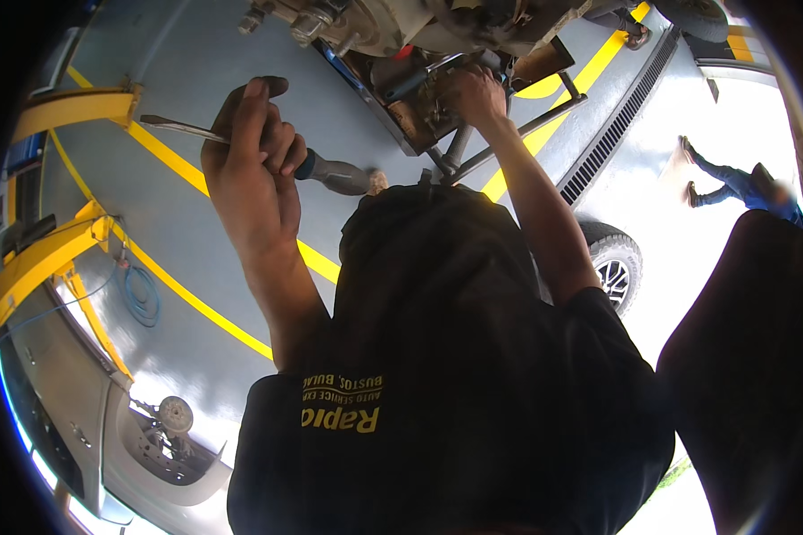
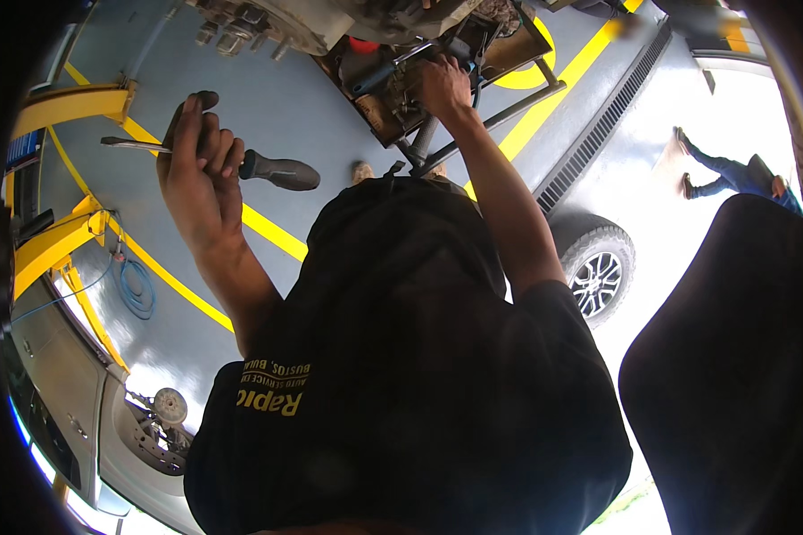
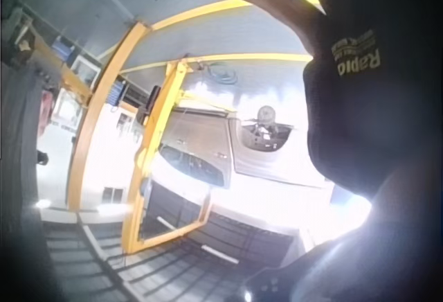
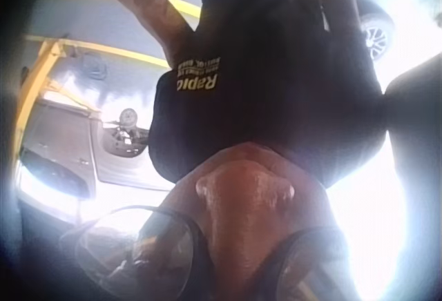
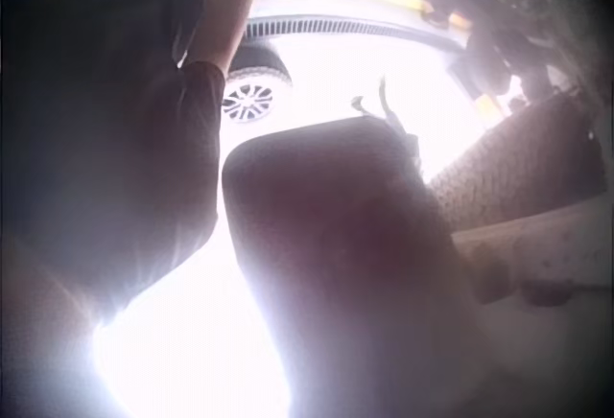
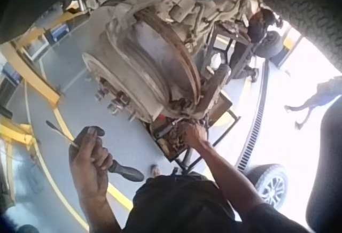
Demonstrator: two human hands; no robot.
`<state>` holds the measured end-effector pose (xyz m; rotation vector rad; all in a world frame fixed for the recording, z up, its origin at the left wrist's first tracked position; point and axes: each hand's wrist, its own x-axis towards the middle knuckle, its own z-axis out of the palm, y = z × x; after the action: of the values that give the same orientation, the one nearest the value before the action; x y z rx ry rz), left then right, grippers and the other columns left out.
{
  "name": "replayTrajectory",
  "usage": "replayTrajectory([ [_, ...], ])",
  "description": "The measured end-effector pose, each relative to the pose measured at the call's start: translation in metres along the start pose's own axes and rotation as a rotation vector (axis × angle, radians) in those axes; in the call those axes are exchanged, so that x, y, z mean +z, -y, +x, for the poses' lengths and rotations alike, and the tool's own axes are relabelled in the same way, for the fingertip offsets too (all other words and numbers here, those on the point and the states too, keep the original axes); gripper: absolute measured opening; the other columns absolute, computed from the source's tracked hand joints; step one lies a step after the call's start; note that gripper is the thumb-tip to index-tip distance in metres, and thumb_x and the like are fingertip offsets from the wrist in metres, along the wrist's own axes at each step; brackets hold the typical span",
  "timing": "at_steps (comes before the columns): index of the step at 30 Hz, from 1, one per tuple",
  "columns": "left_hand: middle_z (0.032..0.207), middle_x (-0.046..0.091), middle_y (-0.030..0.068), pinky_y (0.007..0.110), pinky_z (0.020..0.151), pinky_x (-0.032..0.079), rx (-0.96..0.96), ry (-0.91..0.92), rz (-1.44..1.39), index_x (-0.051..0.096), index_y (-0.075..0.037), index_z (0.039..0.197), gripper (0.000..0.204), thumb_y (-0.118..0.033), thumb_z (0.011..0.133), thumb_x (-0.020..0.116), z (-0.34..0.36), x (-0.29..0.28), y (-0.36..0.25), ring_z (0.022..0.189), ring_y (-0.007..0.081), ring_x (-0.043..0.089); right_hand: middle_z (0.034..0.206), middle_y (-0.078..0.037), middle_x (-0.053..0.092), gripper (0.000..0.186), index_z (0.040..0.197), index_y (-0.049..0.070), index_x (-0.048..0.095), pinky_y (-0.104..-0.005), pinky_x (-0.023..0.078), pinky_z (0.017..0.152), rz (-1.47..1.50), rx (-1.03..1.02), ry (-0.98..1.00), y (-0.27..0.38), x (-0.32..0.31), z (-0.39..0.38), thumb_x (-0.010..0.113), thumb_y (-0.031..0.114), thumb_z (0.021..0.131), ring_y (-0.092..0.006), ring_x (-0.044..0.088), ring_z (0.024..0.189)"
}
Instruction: The person removes a brake caliper from a vehicle's wheel assembly using a wrench and hammer, then installs a new brake pad. The person works on the brake rotor and caliper assembly while the vehicle is elevated on a lift.
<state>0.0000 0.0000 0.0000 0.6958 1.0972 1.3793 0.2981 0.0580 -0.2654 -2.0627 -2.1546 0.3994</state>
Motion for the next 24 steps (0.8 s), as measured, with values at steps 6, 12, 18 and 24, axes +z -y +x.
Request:
replayTrajectory([
  [6, 0.062, 0.037, -0.0073, 0.024, 0.051, 0.023, 0.016, -0.048, 0.015, 0.069, 0.003, 0.101, 0.021, -0.019, 0.1, 0.068, 0.004, -0.003, 0.003, 0.051, 0.0012, 0.025, 0.125, -0.01, 0.068, 0.04, 0.116, 0.016, 0.075, -0.0465, 0.053, 0.102, -0.014, -0.247, 0.013, 0.017, 0.016, 0.008, 0.072, 0.009, 0.076, -0.033, 0.058, 0.125],
  [12, 0.062, 0.039, -0.0075, 0.023, 0.05, 0.024, -0.026, -0.003, 0.101, 0.071, 0.002, 0.102, 0.022, -0.02, 0.1, 0.069, -0.005, 0.008, -0.006, 0.051, 0.0011, 0.027, 0.112, -0.011, 0.075, 0.029, 0.115, 0.011, 0.075, -0.0403, 0.055, 0.093, 0.354, -0.079, -0.007, 0.03, -0.011, -0.009, 0.073, 0.012, 0.086, -0.0291, 0.07, 0.104],
  [18, 0.073, 0.054, -0.0075, 0.02, 0.05, 0.031, -0.13, 0.144, 0.376, 0.075, -0.005, 0.114, 0.02, -0.019, 0.099, 0.071, -0.01, 0.019, 0.013, 0.054, 0.0005, 0.038, 0.096, -0.007, 0.071, 0.022, 0.115, -0.003, 0.067, -0.0299, 0.052, 0.078, 1.45, 0.035, 0.012, 0.097, -0.157, -0.095, 0.07, 0.009, 0.096, -0.0157, 0.066, 0.086],
  [24, 0.095, 0.07, 0.0006, 0.019, 0.048, 0.032, -0.134, 0.373, 0.37, 0.071, -0.002, 0.126, 0.035, -0.019, 0.096, 0.075, -0.019, 0.048, 0.015, 0.056, -0.0003, 0.044, 0.098, -0.009, 0.074, 0.023, 0.113, -0.003, 0.066, -0.0278, 0.055, 0.075, 1.698, 0.097, -0.074, 0.138, -0.22, -0.116, 0.076, 0.009, 0.095, -0.0127, 0.068, 0.084],
])
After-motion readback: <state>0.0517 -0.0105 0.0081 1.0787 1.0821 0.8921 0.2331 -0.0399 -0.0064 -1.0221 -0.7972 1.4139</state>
